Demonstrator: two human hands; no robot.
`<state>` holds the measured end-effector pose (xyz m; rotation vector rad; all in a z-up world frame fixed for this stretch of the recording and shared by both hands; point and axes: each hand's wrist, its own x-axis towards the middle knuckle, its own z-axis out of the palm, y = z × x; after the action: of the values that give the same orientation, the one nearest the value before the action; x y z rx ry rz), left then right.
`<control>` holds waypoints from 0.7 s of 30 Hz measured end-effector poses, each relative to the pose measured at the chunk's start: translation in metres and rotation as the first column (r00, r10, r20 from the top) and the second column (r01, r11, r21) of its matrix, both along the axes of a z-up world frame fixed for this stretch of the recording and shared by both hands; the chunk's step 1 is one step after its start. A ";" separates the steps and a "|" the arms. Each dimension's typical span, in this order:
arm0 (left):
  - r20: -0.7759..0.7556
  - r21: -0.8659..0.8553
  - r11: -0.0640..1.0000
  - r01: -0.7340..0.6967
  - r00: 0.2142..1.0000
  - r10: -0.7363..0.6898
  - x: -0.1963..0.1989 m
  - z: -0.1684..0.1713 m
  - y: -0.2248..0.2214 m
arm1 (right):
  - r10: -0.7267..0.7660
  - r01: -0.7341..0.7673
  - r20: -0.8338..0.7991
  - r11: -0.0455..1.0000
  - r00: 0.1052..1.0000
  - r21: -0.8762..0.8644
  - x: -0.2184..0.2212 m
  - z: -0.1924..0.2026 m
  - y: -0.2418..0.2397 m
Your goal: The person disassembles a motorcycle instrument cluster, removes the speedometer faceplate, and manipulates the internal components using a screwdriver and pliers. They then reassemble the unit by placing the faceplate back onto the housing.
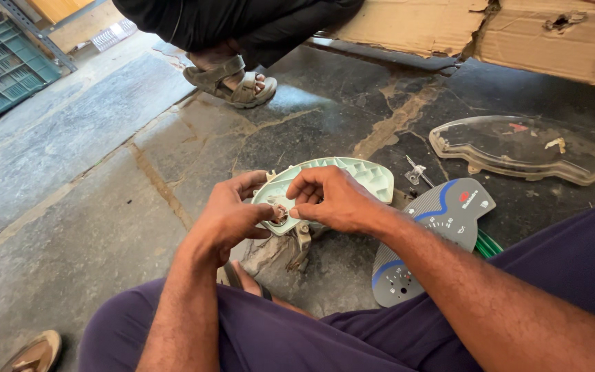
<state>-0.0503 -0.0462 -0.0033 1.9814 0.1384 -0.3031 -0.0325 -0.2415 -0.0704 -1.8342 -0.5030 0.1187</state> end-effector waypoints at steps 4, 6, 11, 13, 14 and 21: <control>-0.003 0.011 1.000 0.004 1.000 -0.004 -0.001 0.001 0.000 | 0.002 -0.002 0.008 1.000 1.000 -0.011 -0.001 0.001 0.000; -0.008 0.010 1.000 0.005 1.000 -0.004 -0.001 0.001 0.000 | -0.001 0.001 0.004 1.000 1.000 -0.018 -0.001 0.002 -0.001; -0.007 -0.016 1.000 0.014 1.000 -0.014 -0.002 0.002 0.001 | -0.010 0.009 -0.026 1.000 1.000 -0.022 -0.002 0.003 0.000; -0.012 -0.005 1.000 0.006 1.000 -0.006 -0.003 0.003 0.000 | -0.005 0.004 -0.029 1.000 1.000 -0.016 -0.003 0.004 0.000; -0.015 0.006 1.000 0.001 1.000 -0.001 -0.003 0.004 -0.001 | -0.003 0.002 -0.029 1.000 1.000 -0.012 -0.003 0.005 0.000; -0.011 0.035 0.999 0.020 1.000 -0.019 -0.003 0.004 -0.002 | 0.048 -0.048 0.024 0.999 0.999 -0.012 -0.005 0.006 0.000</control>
<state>-0.0532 -0.0480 0.0011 2.0167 0.1322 -0.3258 -0.0371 -0.2414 -0.0646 -1.8368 -0.5650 0.1319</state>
